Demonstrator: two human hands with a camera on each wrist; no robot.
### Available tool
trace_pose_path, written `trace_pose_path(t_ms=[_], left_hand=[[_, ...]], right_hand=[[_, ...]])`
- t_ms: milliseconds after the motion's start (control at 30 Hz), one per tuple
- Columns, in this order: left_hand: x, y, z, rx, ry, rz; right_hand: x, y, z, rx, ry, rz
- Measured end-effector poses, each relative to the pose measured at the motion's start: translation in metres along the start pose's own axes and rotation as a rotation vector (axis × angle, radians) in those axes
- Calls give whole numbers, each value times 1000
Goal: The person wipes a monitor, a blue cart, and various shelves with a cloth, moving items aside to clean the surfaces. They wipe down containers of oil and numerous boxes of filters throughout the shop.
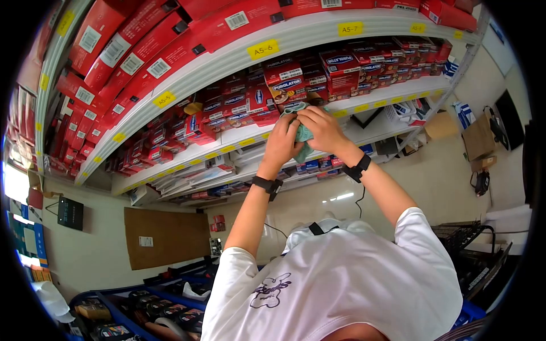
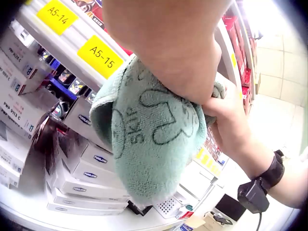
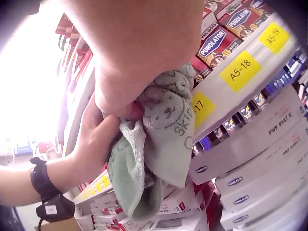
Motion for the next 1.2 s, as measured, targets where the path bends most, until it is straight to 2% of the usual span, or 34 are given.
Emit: trace_pose_path(t_ms=[67,200,367,600,800,967,1067,1200], left_hand=[[-4,2,-5,-14,0,-7],[0,2,-3,33,-33,-73],[-4,7,-12,-18,2,-39],[-5,11,-17,-76,-47,-67],[-8,3,-17,-36,-19,-169],[3,-8,-23,-37,-43,-229],[15,-16,-22,-1,-72,-251],[22,-20,-25,-9,-85,-200]], right_hand=[[-3,-2,-2,23,51,-9],[-1,-3,5,-65,11,50],[-14,-8,-4,-83,64,53],[-14,-7,-3,-123,107,27],[-25,0,1,-191,154,-116],[-39,-14,6,-277,73,-206],[-32,-15,19,-271,50,-193],[-21,-15,27,-193,73,-192]])
Point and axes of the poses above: each hand's wrist, its own x-axis towards the middle knuckle, its own z-axis out of the back of the hand, y = z × x, the point moved 4 cm from there along x, towards the middle knuckle, and after that the axes turned 13 degrees about y, right-handed, at the moved point
